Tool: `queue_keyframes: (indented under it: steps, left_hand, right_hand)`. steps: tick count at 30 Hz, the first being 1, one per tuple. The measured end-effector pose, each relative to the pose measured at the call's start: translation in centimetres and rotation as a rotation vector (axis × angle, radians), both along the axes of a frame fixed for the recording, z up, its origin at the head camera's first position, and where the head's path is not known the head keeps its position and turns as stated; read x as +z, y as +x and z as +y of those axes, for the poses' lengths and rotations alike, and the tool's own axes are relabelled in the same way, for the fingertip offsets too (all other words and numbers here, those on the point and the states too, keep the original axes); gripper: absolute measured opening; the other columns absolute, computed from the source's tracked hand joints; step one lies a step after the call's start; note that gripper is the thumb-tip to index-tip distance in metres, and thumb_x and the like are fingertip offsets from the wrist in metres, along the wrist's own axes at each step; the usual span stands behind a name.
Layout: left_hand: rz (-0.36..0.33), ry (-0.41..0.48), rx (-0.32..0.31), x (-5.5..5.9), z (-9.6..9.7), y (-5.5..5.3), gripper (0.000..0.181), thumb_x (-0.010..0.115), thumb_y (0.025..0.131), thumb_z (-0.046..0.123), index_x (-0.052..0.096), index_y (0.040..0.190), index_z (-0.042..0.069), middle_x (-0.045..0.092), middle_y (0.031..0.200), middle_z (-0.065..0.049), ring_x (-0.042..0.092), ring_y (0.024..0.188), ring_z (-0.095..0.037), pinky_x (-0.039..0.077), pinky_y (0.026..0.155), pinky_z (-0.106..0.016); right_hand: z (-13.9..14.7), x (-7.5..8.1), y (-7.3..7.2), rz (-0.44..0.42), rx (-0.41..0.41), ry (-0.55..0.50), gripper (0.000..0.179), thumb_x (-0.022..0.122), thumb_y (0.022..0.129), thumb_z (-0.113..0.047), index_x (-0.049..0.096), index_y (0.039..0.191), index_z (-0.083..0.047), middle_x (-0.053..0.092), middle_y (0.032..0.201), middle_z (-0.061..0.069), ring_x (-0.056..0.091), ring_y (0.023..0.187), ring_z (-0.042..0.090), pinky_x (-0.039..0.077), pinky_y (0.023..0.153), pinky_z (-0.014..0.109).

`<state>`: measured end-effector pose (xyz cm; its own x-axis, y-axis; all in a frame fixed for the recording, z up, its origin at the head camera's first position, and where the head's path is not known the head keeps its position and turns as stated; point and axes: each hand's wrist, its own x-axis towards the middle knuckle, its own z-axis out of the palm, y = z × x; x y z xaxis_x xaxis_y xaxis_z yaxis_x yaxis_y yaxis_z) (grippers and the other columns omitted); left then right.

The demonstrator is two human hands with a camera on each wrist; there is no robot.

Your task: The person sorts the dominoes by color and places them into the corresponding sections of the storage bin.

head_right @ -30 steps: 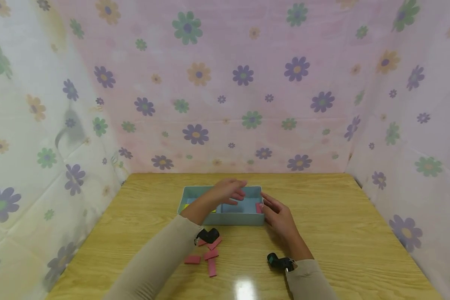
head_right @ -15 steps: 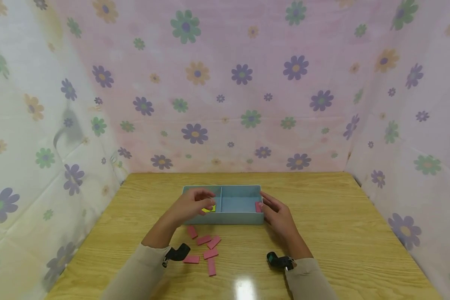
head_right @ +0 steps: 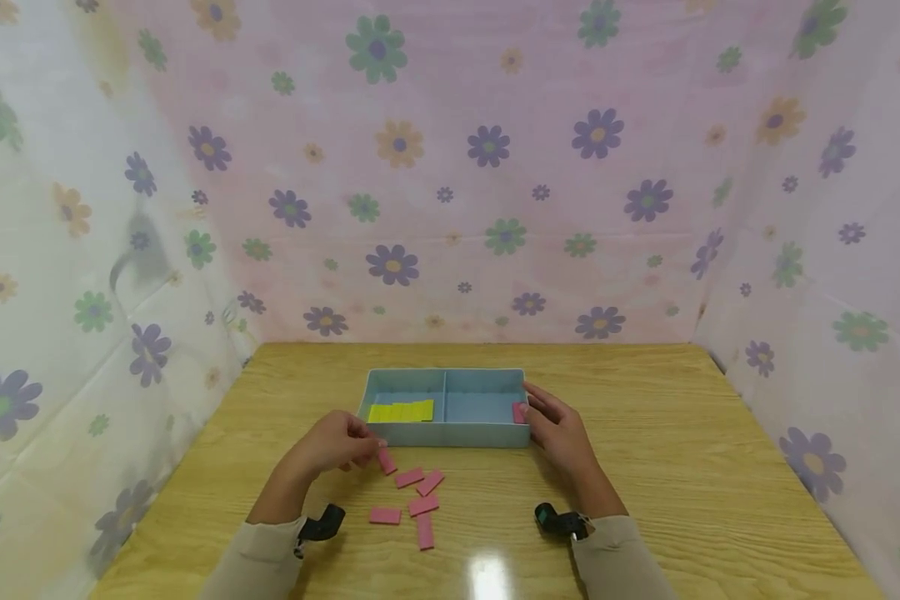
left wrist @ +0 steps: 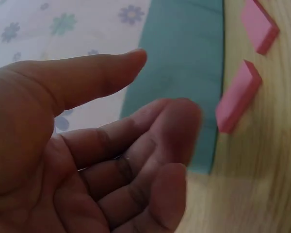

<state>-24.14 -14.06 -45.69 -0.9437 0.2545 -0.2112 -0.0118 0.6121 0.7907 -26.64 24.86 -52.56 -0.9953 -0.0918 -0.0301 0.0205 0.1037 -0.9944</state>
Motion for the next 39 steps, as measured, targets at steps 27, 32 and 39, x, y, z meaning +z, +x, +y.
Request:
queue_keyframes:
  steps: [27, 32, 39]
  left_hand:
    - [0.166, -0.232, 0.054, -3.0, 2.4, -0.2, 0.023, 0.092, 0.078, 0.02, 0.074, 0.067, 0.01, 0.063, 0.067, 0.003, 0.053, 0.063, -0.015, 0.044, 0.051, -0.027]
    - [0.132, -0.198, 0.043, -2.9, 2.4, -0.3, 0.016, 0.091, 0.078, 0.014, 0.08, 0.088, 0.007, 0.073, 0.091, -0.004, 0.062, 0.081, -0.018, 0.055, 0.065, -0.032]
    - [0.124, -0.168, -0.011, -3.0, 2.4, -0.2, 0.008, 0.086, 0.083, 0.014, 0.083, 0.087, 0.008, 0.076, 0.085, -0.001, 0.062, 0.078, -0.017, 0.054, 0.063, -0.031]
  right_hand:
    - [0.3, -0.5, -0.3, 0.023, 0.019, -0.03, 0.06, 0.062, 0.105, -0.039, 0.043, 0.16, -0.024, 0.036, 0.165, 0.018, 0.043, 0.148, 0.038, 0.055, 0.104, 0.04]
    - [0.3, -0.4, -0.2, 0.019, 0.012, -0.038, 0.059, 0.063, 0.104, -0.04, 0.045, 0.159, -0.026, 0.035, 0.165, 0.018, 0.043, 0.148, 0.037, 0.055, 0.103, 0.038]
    - [0.2, -0.3, 0.0, 0.029, 0.014, -0.03, 0.06, 0.063, 0.104, -0.041, 0.044, 0.159, -0.024, 0.035, 0.165, 0.019, 0.042, 0.148, 0.037, 0.055, 0.103, 0.039]
